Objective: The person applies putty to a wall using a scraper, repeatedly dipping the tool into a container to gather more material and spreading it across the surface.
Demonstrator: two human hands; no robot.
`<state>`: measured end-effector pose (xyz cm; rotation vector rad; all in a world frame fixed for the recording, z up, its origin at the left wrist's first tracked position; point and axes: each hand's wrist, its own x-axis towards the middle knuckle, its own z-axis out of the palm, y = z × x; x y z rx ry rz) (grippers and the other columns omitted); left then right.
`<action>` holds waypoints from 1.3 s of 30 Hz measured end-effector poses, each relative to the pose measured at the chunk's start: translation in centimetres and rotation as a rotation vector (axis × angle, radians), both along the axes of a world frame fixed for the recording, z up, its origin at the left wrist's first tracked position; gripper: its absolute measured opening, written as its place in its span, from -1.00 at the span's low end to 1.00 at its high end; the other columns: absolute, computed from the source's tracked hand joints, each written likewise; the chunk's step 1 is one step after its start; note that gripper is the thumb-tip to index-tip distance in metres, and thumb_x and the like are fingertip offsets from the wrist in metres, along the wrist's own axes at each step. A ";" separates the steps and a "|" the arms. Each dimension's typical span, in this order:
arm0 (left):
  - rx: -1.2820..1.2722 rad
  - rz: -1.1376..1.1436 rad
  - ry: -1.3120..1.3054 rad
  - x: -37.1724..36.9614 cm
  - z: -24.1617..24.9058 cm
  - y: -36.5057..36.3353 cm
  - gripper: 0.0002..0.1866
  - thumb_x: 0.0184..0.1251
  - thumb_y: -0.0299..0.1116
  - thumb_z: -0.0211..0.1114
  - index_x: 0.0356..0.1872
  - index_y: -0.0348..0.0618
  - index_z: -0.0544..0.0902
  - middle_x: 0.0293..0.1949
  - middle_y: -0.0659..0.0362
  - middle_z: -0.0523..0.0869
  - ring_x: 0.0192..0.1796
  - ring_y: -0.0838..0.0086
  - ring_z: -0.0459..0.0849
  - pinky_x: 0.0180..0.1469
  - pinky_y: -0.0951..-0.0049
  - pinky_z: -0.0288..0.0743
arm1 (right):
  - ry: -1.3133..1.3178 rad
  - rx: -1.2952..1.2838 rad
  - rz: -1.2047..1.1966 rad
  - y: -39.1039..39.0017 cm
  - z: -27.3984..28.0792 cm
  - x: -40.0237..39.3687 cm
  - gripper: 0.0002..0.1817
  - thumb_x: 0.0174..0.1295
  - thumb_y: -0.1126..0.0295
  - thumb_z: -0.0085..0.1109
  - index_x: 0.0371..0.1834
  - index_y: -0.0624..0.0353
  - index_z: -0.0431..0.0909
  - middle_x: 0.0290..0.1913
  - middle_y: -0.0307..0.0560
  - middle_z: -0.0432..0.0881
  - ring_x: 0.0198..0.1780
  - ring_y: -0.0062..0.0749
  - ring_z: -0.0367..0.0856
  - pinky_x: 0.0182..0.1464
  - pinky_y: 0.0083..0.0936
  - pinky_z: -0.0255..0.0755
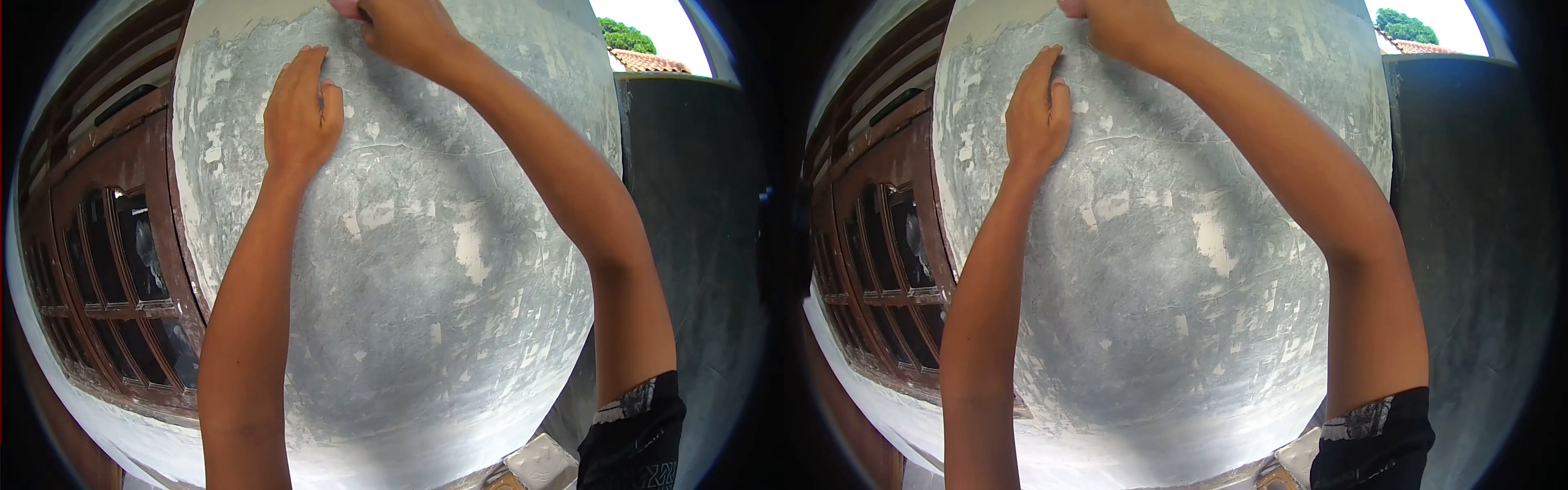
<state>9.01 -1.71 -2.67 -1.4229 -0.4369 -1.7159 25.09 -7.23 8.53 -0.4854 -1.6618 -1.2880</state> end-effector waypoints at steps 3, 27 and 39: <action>0.034 -0.008 -0.013 0.2 0.0 0.0 -0.54 0.41 -0.39 0.07 0.27 -0.32 0.60 0.28 -0.12 0.67 0.44 0.03 0.54 0.53 0.10 0.34 | 0.187 0.049 0.006 0.5 4.8 1.6 -0.54 0.60 0.13 -0.05 -0.21 0.26 0.74 -0.15 0.35 0.74 -0.12 0.26 0.73 -0.06 0.04 0.58; 0.005 0.022 0.000 0.0 -0.1 0.0 -0.51 0.47 -0.39 0.04 0.38 -0.20 0.56 0.40 -0.12 0.58 0.45 0.03 0.53 0.51 0.17 0.34 | -0.042 0.188 -0.315 3.5 -0.7 6.0 -0.89 0.19 0.54 0.19 -0.28 0.25 0.69 -0.27 0.17 0.75 -0.19 0.12 0.76 -0.13 -0.04 0.62; 0.004 0.014 0.000 0.0 -0.1 0.0 -0.52 0.47 -0.39 0.02 0.37 -0.23 0.56 0.37 -0.13 0.60 0.44 0.03 0.54 0.50 0.17 0.35 | -0.126 0.134 -0.184 3.5 4.6 3.4 -0.86 0.32 0.43 0.09 -0.28 0.20 0.65 -0.21 0.17 0.76 -0.13 0.17 0.74 -0.09 -0.02 0.58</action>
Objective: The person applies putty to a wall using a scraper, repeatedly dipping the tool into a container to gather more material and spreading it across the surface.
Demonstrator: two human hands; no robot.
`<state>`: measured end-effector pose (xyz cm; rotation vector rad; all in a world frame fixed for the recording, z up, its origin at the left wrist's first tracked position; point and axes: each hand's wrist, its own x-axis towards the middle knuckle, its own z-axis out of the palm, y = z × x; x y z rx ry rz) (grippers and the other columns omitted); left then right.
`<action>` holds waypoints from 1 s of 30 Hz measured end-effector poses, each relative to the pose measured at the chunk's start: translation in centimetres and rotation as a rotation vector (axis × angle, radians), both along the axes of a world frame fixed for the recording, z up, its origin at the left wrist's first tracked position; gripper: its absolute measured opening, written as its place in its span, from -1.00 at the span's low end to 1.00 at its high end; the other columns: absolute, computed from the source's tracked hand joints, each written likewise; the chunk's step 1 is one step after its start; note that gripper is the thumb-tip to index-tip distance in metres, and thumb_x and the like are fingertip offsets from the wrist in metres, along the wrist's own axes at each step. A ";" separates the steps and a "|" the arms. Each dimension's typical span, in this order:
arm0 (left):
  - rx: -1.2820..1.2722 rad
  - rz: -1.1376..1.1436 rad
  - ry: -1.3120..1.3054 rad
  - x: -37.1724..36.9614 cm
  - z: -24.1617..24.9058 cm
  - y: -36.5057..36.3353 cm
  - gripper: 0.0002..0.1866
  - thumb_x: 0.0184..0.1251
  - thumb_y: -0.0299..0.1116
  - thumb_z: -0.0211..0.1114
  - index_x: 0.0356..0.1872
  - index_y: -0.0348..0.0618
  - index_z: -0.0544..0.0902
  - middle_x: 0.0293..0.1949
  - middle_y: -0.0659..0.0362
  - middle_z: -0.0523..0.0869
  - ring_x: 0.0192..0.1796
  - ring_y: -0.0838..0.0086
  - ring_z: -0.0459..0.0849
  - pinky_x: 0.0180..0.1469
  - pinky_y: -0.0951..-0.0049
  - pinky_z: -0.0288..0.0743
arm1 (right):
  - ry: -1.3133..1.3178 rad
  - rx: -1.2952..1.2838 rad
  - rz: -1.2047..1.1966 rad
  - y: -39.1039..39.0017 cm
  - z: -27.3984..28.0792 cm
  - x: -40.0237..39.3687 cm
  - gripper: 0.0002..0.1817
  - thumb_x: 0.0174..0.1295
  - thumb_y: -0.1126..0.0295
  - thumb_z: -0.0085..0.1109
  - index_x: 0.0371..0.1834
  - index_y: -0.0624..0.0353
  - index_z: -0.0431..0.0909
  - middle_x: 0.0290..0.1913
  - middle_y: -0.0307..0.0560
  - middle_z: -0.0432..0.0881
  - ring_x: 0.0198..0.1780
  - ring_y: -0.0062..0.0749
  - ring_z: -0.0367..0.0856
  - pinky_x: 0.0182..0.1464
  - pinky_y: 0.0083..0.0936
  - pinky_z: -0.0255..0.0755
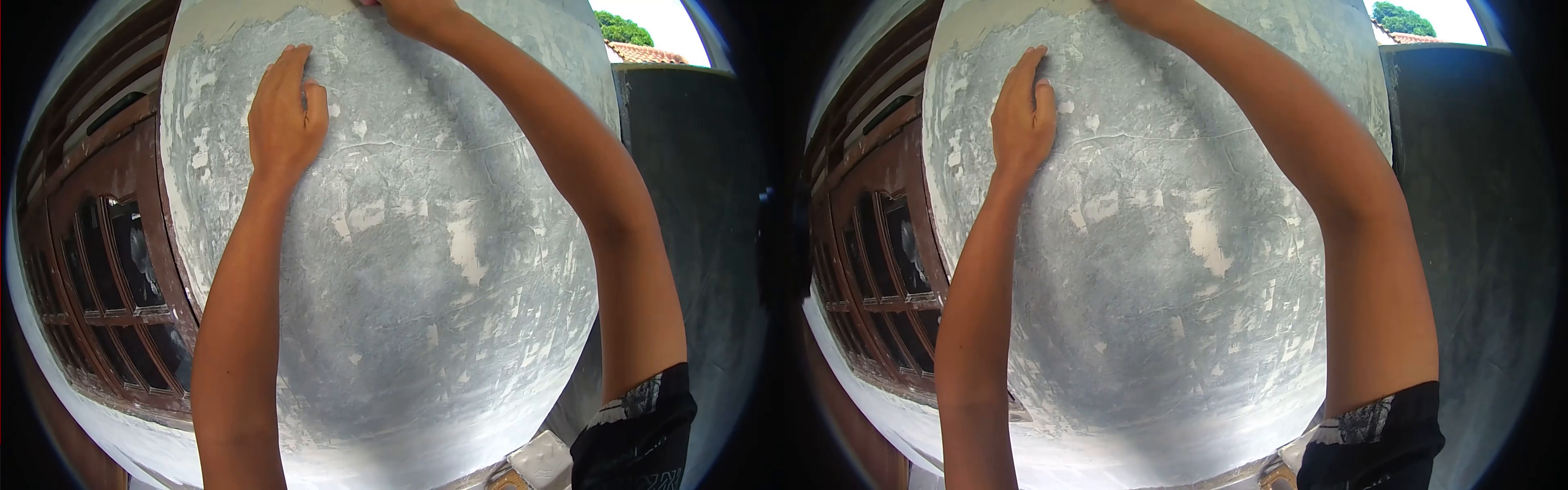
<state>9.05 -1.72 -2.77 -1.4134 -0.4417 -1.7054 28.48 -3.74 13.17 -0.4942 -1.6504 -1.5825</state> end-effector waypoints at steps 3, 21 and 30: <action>0.003 0.011 -0.003 0.0 0.0 0.1 -0.52 0.47 -0.40 0.02 0.37 -0.23 0.56 0.37 -0.13 0.60 0.45 0.02 0.54 0.50 0.17 0.36 | -0.109 0.067 0.112 -1.1 -7.6 0.1 -0.89 0.16 0.58 0.23 -0.24 0.25 0.67 -0.16 0.16 0.75 -0.18 0.09 0.76 -0.15 -0.08 0.63; 0.003 0.021 -0.015 0.0 0.1 0.1 -0.53 0.47 -0.39 0.03 0.36 -0.19 0.58 0.39 -0.11 0.59 0.45 0.04 0.55 0.50 0.18 0.35 | -0.009 -0.099 -0.044 -2.3 -7.2 1.2 -0.89 0.18 0.56 0.24 -0.25 0.30 0.69 -0.15 0.17 0.75 -0.11 0.09 0.76 -0.01 -0.07 0.62; 0.002 0.032 -0.010 -0.1 0.0 0.1 -0.52 0.47 -0.40 0.03 0.37 -0.18 0.57 0.39 -0.09 0.60 0.45 0.04 0.55 0.50 0.18 0.35 | 0.111 -0.143 0.085 0.6 1.1 3.9 -0.69 0.49 0.28 0.05 -0.35 0.28 0.56 -0.27 0.21 0.69 -0.16 0.17 0.70 -0.07 -0.04 0.54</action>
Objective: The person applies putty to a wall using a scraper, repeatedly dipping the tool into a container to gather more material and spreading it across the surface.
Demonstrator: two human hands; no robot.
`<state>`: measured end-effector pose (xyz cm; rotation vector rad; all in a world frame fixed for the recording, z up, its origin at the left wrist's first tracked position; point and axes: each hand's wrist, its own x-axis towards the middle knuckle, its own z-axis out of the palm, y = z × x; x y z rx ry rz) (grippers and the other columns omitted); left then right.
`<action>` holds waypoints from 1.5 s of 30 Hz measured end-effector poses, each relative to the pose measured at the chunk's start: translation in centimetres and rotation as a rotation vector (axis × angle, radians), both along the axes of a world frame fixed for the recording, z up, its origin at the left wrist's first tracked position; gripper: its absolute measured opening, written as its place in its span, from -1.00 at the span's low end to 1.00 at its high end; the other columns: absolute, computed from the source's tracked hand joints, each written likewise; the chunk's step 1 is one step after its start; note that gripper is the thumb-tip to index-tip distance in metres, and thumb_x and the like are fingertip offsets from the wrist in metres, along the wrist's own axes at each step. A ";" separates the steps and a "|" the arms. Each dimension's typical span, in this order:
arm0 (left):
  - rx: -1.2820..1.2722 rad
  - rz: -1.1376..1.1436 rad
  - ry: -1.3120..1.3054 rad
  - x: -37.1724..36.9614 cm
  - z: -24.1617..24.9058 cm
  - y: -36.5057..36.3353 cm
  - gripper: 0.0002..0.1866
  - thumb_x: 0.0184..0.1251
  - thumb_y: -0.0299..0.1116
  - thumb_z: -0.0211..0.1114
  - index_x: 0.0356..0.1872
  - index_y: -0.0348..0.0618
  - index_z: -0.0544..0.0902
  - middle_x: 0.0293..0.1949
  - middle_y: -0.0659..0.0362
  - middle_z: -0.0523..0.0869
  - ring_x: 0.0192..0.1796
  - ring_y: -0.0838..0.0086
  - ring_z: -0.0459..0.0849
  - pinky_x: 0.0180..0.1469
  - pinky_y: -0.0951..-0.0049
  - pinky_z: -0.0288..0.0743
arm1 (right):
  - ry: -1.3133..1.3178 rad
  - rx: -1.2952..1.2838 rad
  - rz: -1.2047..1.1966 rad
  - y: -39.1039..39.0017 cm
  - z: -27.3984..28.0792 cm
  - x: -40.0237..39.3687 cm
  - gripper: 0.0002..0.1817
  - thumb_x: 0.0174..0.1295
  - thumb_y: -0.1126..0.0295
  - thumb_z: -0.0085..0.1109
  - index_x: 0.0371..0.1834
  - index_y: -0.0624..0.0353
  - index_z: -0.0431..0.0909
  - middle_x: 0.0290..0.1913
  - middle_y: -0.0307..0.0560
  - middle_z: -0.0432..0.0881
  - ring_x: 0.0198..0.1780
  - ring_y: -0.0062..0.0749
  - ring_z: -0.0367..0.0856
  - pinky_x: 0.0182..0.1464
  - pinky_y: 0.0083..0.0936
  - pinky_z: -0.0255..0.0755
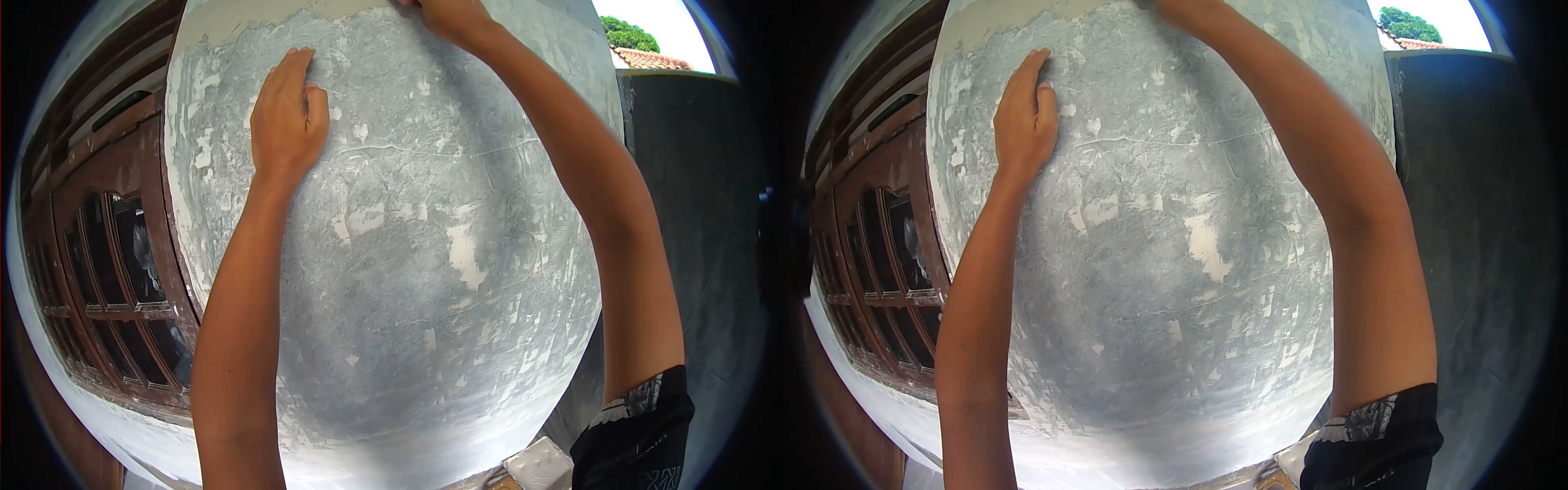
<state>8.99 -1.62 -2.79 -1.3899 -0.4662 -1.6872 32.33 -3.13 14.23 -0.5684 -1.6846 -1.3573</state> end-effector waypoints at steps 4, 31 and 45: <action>0.001 -0.004 0.005 0.0 0.1 -0.1 -0.52 0.47 -0.40 0.03 0.37 -0.18 0.56 0.39 -0.09 0.60 0.45 0.04 0.54 0.50 0.18 0.35 | -0.073 0.040 -0.141 -2.0 -7.2 -0.9 -0.90 0.14 0.56 0.26 -0.28 0.30 0.69 -0.16 0.17 0.74 -0.11 0.11 0.76 -0.01 -0.07 0.63; -0.013 -0.019 -0.006 0.1 -0.1 -0.1 -0.52 0.47 -0.41 0.01 0.36 -0.20 0.57 0.38 -0.08 0.61 0.44 0.05 0.55 0.50 0.18 0.35 | -0.132 0.127 0.012 -0.7 -3.2 -3.0 -0.78 0.34 0.38 0.14 -0.30 0.32 0.69 -0.20 0.26 0.72 -0.14 0.19 0.74 -0.04 -0.03 0.59; -0.022 -0.017 -0.015 0.1 -0.1 -0.1 -0.52 0.47 -0.40 0.00 0.36 -0.20 0.58 0.39 -0.09 0.60 0.46 0.05 0.53 0.52 0.18 0.33 | -0.010 -0.001 -0.089 0.0 1.3 -0.4 -0.58 0.61 0.19 -0.06 -0.23 0.27 0.70 -0.20 0.36 0.72 -0.09 0.21 0.74 -0.05 -0.01 0.58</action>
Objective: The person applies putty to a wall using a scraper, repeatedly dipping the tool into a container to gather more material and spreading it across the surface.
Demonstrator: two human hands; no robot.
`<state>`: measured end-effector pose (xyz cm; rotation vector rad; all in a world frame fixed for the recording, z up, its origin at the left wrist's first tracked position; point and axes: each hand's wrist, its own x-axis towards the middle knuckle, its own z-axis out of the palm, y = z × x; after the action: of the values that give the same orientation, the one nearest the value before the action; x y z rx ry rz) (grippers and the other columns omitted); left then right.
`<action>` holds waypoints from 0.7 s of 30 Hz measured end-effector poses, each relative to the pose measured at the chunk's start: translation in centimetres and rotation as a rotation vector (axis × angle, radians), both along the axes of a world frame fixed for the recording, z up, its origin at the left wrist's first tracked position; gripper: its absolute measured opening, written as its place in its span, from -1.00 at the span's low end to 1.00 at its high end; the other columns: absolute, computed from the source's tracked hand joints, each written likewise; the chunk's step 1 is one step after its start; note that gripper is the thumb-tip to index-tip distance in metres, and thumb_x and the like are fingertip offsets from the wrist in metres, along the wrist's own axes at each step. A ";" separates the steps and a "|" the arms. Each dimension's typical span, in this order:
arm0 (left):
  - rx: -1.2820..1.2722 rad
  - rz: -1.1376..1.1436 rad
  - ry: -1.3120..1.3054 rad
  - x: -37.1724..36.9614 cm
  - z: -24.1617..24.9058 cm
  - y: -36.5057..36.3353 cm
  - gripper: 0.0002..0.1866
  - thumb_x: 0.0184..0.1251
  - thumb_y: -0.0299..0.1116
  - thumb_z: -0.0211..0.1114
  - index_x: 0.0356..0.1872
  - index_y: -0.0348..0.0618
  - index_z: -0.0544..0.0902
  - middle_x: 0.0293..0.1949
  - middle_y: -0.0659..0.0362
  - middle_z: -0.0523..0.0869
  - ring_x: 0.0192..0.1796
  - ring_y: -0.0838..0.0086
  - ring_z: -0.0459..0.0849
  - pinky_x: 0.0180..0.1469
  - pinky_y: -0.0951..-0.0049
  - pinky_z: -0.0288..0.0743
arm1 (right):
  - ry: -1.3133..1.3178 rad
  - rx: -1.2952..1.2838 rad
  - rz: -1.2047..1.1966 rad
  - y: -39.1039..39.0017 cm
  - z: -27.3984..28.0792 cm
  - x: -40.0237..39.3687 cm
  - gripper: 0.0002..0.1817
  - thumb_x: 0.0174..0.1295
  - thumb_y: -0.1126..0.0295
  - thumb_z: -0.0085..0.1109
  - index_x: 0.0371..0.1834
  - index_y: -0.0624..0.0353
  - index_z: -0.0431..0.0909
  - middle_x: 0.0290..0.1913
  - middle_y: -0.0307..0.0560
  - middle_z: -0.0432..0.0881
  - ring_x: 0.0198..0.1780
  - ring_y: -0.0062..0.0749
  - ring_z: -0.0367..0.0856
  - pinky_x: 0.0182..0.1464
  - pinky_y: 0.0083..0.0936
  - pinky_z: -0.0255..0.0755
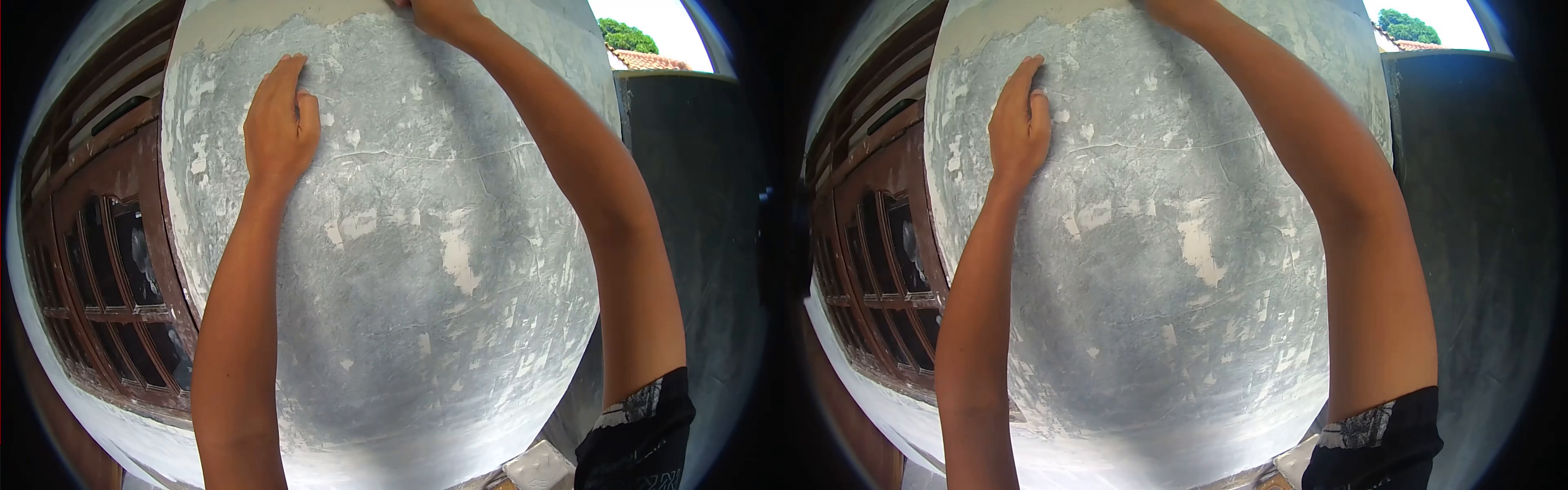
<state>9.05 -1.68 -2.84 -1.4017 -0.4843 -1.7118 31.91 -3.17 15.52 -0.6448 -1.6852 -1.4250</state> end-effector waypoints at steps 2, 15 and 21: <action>-0.004 -0.005 0.009 0.0 0.0 0.0 -0.52 0.47 -0.41 0.00 0.36 -0.19 0.58 0.39 -0.09 0.60 0.46 0.05 0.54 0.52 0.18 0.33 | -0.045 0.060 0.001 1.8 -3.2 -0.1 -0.65 0.57 0.25 -0.02 -0.24 0.24 0.69 -0.21 0.34 0.72 -0.10 0.19 0.74 -0.06 -0.02 0.58; -0.008 0.016 0.003 0.0 0.0 0.0 -0.51 0.48 -0.40 -0.01 0.38 -0.17 0.56 0.40 -0.07 0.60 0.45 0.06 0.54 0.52 0.19 0.33 | -0.037 0.069 0.030 0.6 1.2 -0.1 -0.83 0.32 0.40 0.10 -0.33 0.25 0.62 -0.22 0.26 0.70 -0.11 0.19 0.72 -0.06 -0.02 0.60; -0.014 -0.003 -0.007 0.1 0.0 -0.1 -0.51 0.46 -0.41 -0.01 0.37 -0.16 0.57 0.40 -0.07 0.60 0.46 0.06 0.54 0.52 0.19 0.33 | -0.023 -0.009 0.034 -3.4 -9.9 -2.4 -0.86 0.14 0.60 0.21 -0.26 0.30 0.72 -0.22 0.33 0.72 -0.16 0.23 0.75 -0.07 -0.01 0.63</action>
<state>9.11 -1.81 -2.86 -1.4074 -0.4994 -1.7189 29.54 -6.58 5.65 -0.6044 -1.7135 -1.4067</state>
